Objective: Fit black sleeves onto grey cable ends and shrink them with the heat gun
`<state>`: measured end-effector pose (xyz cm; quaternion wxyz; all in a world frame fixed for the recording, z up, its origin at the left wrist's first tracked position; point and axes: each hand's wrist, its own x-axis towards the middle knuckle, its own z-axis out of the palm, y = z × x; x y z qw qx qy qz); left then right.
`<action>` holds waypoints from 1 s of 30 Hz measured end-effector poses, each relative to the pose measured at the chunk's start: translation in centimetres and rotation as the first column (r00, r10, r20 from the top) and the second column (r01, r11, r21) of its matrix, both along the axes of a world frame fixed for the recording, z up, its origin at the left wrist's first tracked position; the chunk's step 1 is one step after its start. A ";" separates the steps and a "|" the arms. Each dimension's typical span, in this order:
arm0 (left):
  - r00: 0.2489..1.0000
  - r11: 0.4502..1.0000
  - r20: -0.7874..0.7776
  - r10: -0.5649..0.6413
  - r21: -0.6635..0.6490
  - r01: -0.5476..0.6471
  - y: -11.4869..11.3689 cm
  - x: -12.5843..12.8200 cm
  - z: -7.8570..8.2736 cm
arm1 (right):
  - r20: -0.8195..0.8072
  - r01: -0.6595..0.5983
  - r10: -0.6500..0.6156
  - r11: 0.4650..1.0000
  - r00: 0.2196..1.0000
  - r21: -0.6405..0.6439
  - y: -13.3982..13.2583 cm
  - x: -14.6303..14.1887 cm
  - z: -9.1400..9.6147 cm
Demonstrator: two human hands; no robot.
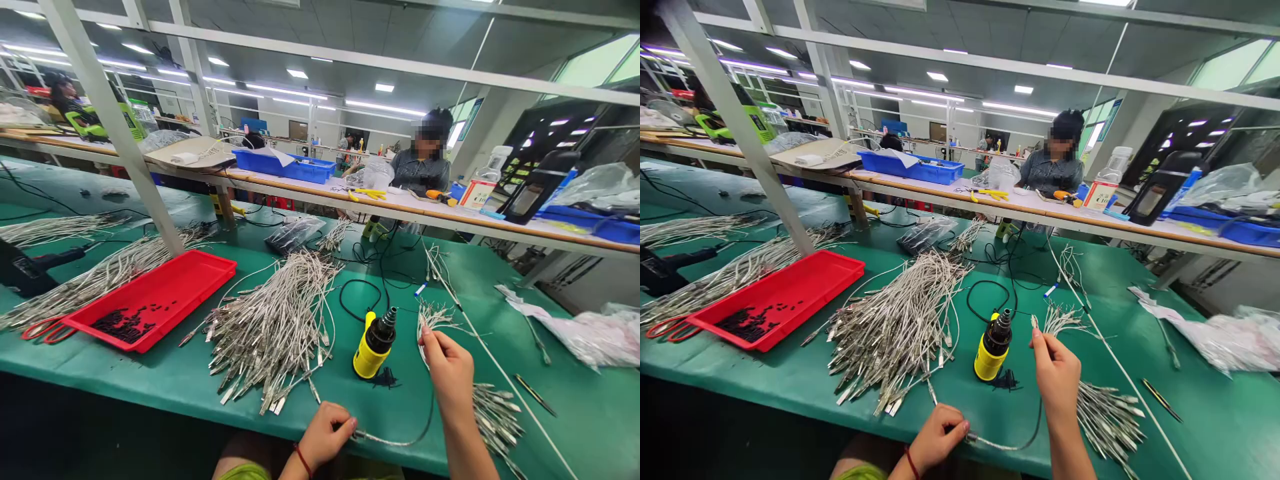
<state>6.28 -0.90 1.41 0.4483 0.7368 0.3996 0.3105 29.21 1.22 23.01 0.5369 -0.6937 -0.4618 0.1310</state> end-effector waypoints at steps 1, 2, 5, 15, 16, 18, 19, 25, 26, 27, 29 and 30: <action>1.000 1.000 0.000 -0.002 0.003 0.002 0.0 0.0 -0.1 | -0.006 -0.007 0.007 1.000 1.000 -0.009 0.1 0.2 -0.2; 1.000 1.000 0.000 -0.004 0.006 0.004 0.0 0.0 -0.2 | -0.010 -0.016 0.016 1.000 1.000 -0.016 0.1 0.3 -0.4; 1.000 1.000 0.000 -0.010 0.014 0.010 0.0 0.1 -0.4 | -0.019 -0.029 0.028 0.999 0.999 -0.021 0.3 0.5 -0.8; 1.000 1.000 -0.015 -0.006 0.005 0.006 0.1 0.1 0.0 | -0.048 -0.033 0.036 0.997 0.998 0.063 0.4 -1.0 0.4; 1.000 1.000 -0.017 -0.009 0.004 0.009 0.1 0.1 0.0 | -0.044 -0.034 0.038 0.997 0.998 0.068 0.4 -1.1 0.5; 1.000 1.000 -0.021 -0.012 0.004 0.012 0.1 0.1 -0.1 | -0.037 -0.037 0.040 0.996 0.999 0.075 0.4 -1.3 0.7; 1.000 1.000 -0.022 -0.013 0.005 0.013 0.1 0.1 -0.1 | -0.034 -0.038 0.041 0.996 0.999 0.077 0.4 -1.4 0.8; 1.000 1.000 -0.023 -0.021 0.008 0.021 0.1 0.0 -0.4 | -0.029 -0.047 0.049 0.996 0.998 0.073 0.6 -1.7 0.7; 1.000 1.000 -0.023 -0.021 0.008 0.021 0.1 0.0 -0.4 | -0.029 -0.049 0.052 0.996 0.998 0.078 0.6 -1.7 0.7; 1.000 1.000 -0.022 -0.021 0.007 0.021 0.1 0.0 -0.4 | -0.030 -0.052 0.055 0.995 0.998 0.084 0.6 -1.7 0.7; 1.000 1.000 -0.021 -0.018 0.006 0.018 0.1 0.0 -0.4 | -0.034 -0.056 0.059 0.994 0.998 0.091 0.8 -1.7 0.6; 1.000 1.000 -0.021 -0.014 0.005 0.015 0.1 0.0 -0.4 | -0.038 -0.057 0.061 0.994 0.997 0.089 0.8 -1.7 0.5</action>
